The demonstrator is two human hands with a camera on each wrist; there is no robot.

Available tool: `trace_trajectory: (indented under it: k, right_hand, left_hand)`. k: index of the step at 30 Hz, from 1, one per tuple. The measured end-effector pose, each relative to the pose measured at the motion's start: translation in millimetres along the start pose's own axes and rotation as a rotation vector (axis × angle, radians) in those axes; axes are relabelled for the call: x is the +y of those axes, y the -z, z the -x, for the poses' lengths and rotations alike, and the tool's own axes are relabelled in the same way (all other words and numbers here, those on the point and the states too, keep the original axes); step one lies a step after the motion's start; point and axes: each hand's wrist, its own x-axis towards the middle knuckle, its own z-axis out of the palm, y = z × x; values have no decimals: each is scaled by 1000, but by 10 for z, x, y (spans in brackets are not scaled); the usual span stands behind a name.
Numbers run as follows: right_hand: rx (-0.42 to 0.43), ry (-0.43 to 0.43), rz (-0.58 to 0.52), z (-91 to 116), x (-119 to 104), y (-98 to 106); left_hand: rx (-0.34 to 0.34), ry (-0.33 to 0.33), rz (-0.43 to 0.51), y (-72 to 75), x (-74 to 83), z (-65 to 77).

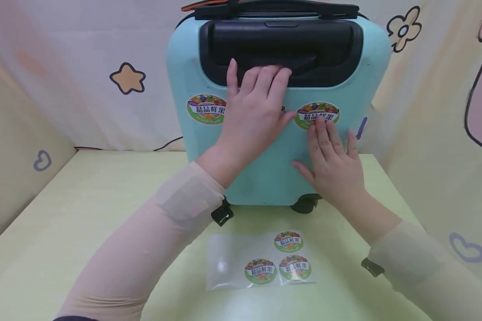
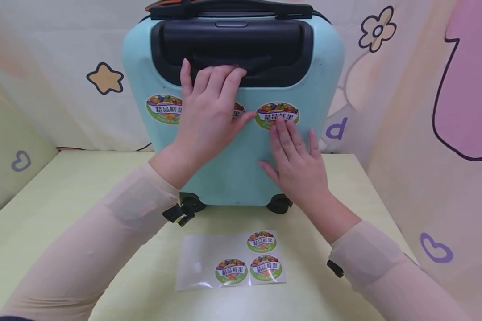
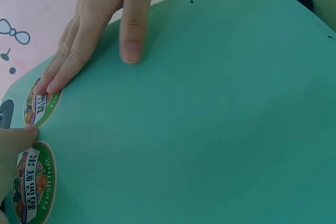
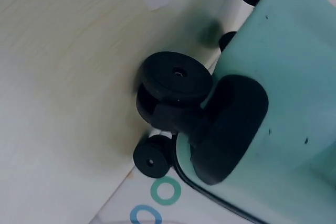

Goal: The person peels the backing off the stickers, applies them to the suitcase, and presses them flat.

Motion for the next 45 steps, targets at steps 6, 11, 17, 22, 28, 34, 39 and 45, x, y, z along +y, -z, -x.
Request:
trace_trajectory:
  k: [6,11,17,22,28,34,39,45]
  right_hand:
    - [-18,-28,2,21,28,41]
    - [19,-42,-7,26,39,15]
    - [46,-74,21,30,67,16]
    - [71,-108,3,49,83,30]
    - [50,-60,-18,-12,24,38]
    - [31,70,-26,-161,-121,-5]
    - [-4,67,9,-222,-164,-31]
    - [-4,45,18,-212,-145,-27]
  left_hand:
    - [-3,0,0,4,16,-16]
    - [3,-2,5,6,5,-10]
    - [3,1,-1,5,7,-10]
    - [6,-3,7,-9,15,-4]
    - [1,-4,9,2,-13,2]
    - [-2,-5,-2,15,-28,11]
    - [-4,-5,16,26,-27,2]
    - [-28,1,15,44,-19,-7]
